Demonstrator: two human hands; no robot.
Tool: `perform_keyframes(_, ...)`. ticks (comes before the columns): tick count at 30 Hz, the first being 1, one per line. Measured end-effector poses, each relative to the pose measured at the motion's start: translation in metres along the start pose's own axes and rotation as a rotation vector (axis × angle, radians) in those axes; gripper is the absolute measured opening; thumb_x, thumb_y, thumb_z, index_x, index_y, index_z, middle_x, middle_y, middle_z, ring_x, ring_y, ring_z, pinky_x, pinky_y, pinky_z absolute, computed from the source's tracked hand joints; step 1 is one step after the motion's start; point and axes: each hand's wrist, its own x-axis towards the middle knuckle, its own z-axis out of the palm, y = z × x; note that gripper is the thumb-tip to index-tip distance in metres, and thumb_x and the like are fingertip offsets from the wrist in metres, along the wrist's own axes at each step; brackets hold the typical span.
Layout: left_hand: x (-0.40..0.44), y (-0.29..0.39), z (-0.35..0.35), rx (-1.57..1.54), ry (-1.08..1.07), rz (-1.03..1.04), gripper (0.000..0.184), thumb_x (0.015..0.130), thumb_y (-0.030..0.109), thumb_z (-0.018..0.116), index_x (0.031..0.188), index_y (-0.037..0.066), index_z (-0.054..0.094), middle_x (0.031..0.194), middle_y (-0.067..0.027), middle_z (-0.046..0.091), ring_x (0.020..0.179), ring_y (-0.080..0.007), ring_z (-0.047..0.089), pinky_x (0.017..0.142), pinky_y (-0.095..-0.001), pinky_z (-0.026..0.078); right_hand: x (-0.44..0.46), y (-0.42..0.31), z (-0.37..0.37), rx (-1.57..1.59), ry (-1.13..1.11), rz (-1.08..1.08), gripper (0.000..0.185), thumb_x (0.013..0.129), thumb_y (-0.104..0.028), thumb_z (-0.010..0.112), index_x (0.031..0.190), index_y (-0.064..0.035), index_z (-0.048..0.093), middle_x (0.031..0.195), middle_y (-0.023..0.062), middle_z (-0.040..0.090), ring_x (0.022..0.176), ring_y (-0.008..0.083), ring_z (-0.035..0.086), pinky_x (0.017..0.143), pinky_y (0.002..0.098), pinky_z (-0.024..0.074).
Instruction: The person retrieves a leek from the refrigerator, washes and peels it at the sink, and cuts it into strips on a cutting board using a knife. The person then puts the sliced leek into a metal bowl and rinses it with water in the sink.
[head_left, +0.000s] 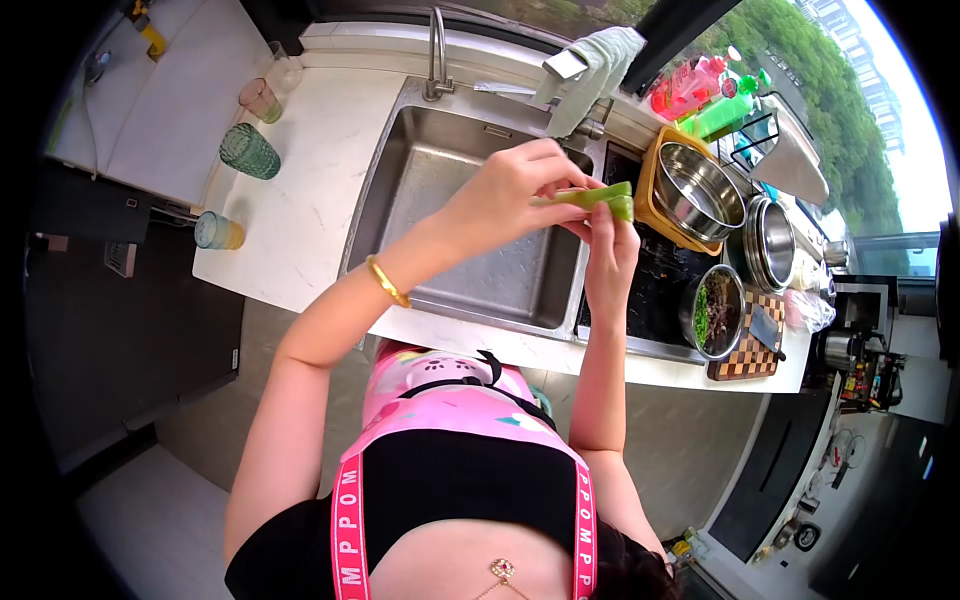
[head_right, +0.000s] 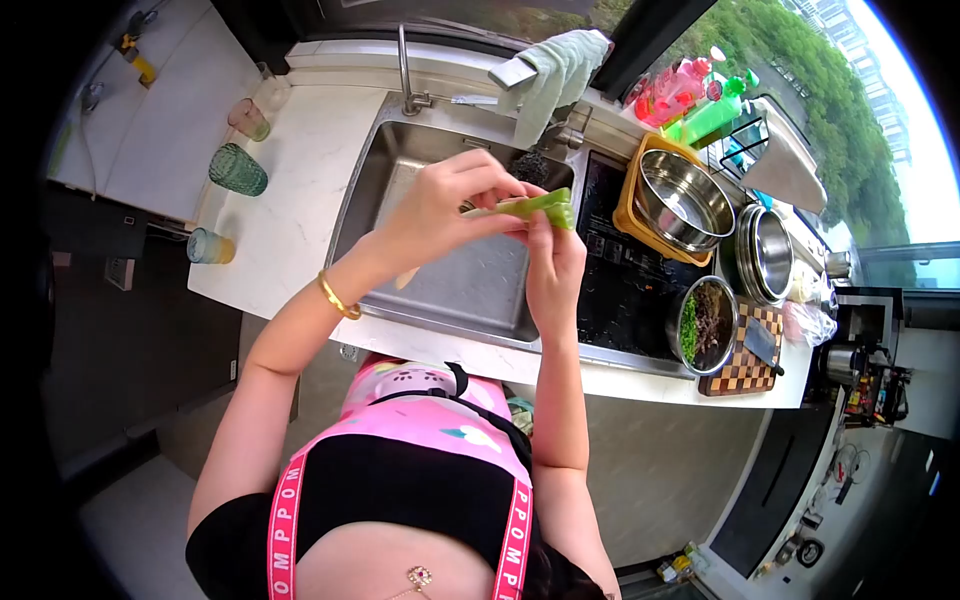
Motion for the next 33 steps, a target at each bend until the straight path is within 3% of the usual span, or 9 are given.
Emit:
perform_keyframes(8, 0.004, -0.008, 0.001, 0.099, -0.171, 0.099, 0.015, 0.073, 0.004, 0.067, 0.087, 0.001, 0.064, 0.081, -0.0086, 0.059, 0.067, -0.0195, 0.061, 0.059, -0.0272, 0.05, -0.006, 0.011, 0.004, -0.092, 0.089, -0.057, 0.031, 0.093, -0.005, 0.049, 0.123, 0.0035, 0.05, 0.099, 0.0081, 0.064, 0.085, 0.0113, 0.061, 0.076, 0.0256, 0.0523)
perform_keyframes(10, -0.001, -0.006, 0.009, 0.263, -0.091, 0.114, 0.014, 0.074, 0.005, 0.066, 0.087, 0.001, 0.064, 0.08, -0.0093, 0.058, 0.066, -0.0219, 0.061, 0.058, -0.0289, 0.05, -0.009, 0.011, 0.002, -0.253, 0.063, -0.037, 0.032, 0.095, -0.008, 0.047, 0.124, 0.0039, 0.049, 0.108, 0.0093, 0.06, 0.091, 0.0108, 0.058, 0.079, 0.0265, 0.0522)
perform_keyframes(14, -0.004, -0.012, 0.016, 0.383, -0.031, 0.144, 0.012, 0.073, 0.004, 0.065, 0.085, 0.001, 0.063, 0.08, -0.0104, 0.059, 0.064, -0.0241, 0.06, 0.057, -0.0304, 0.049, -0.008, 0.021, 0.005, -0.334, 0.088, -0.044, 0.03, 0.094, -0.008, 0.048, 0.122, 0.004, 0.051, 0.104, 0.0074, 0.061, 0.091, 0.0101, 0.057, 0.078, 0.026, 0.052)
perform_keyframes(16, -0.003, -0.022, 0.016, 0.2, 0.027, 0.063, 0.011, 0.072, 0.002, 0.062, 0.083, 0.0, 0.063, 0.078, -0.0086, 0.059, 0.06, -0.0204, 0.058, 0.055, -0.0282, 0.048, -0.008, 0.027, 0.004, -0.371, 0.077, -0.109, 0.027, 0.092, -0.007, 0.051, 0.117, 0.001, 0.055, 0.083, 0.0038, 0.063, 0.068, 0.0071, 0.058, 0.06, 0.0223, 0.0481)
perform_keyframes(17, -0.002, -0.024, 0.013, 0.202, 0.03, 0.056, 0.011, 0.072, 0.002, 0.062, 0.083, 0.0, 0.063, 0.078, -0.0086, 0.059, 0.06, -0.0204, 0.058, 0.055, -0.0282, 0.048, -0.007, 0.027, 0.005, -0.369, 0.071, -0.104, 0.027, 0.092, -0.007, 0.051, 0.117, 0.001, 0.055, 0.083, 0.0038, 0.063, 0.068, 0.0071, 0.058, 0.06, 0.0223, 0.0481)
perform_keyframes(19, 0.0, -0.025, 0.003, -0.101, -0.085, -0.194, 0.011, 0.072, 0.001, 0.059, 0.083, 0.0, 0.063, 0.076, -0.007, 0.059, 0.059, -0.0156, 0.056, 0.053, -0.0253, 0.046, -0.005, 0.024, 0.007, -0.104, 0.023, 0.0, 0.027, 0.093, -0.008, 0.05, 0.118, 0.0, 0.055, 0.084, 0.0029, 0.062, 0.069, 0.0075, 0.057, 0.058, 0.0209, 0.0456)
perform_keyframes(27, 0.001, -0.027, 0.012, -0.025, -0.013, -0.019, 0.014, 0.077, 0.012, 0.06, 0.078, -0.001, 0.055, 0.074, -0.0087, 0.056, 0.06, -0.0167, 0.054, 0.056, -0.0279, 0.045, 0.005, 0.026, 0.023, 0.257, 0.053, 0.079, 0.033, 0.095, -0.022, 0.048, 0.119, 0.0014, 0.05, 0.083, 0.0024, 0.059, 0.066, 0.0071, 0.055, 0.054, 0.0198, 0.0424)
perform_keyframes(30, 0.003, -0.021, 0.007, -0.058, -0.098, -0.119, 0.015, 0.077, 0.012, 0.059, 0.079, -0.002, 0.054, 0.073, -0.0107, 0.055, 0.06, -0.0178, 0.054, 0.056, -0.0297, 0.045, 0.012, 0.031, 0.027, 0.233, 0.174, 0.013, 0.022, 0.092, -0.023, 0.056, 0.092, -0.0014, 0.054, 0.073, 0.0024, 0.057, 0.057, 0.0076, 0.052, 0.049, 0.0208, 0.0417)
perform_keyframes(33, 0.005, -0.025, -0.002, 0.039, -0.071, -0.098, 0.015, 0.079, 0.011, 0.057, 0.079, -0.003, 0.053, 0.073, -0.0129, 0.054, 0.061, -0.0193, 0.053, 0.056, -0.0308, 0.044, 0.015, 0.023, 0.032, 0.192, 0.224, 0.003, 0.021, 0.091, -0.022, 0.057, 0.086, -0.0013, 0.055, 0.076, 0.0039, 0.058, 0.056, 0.0089, 0.052, 0.05, 0.021, 0.0423)
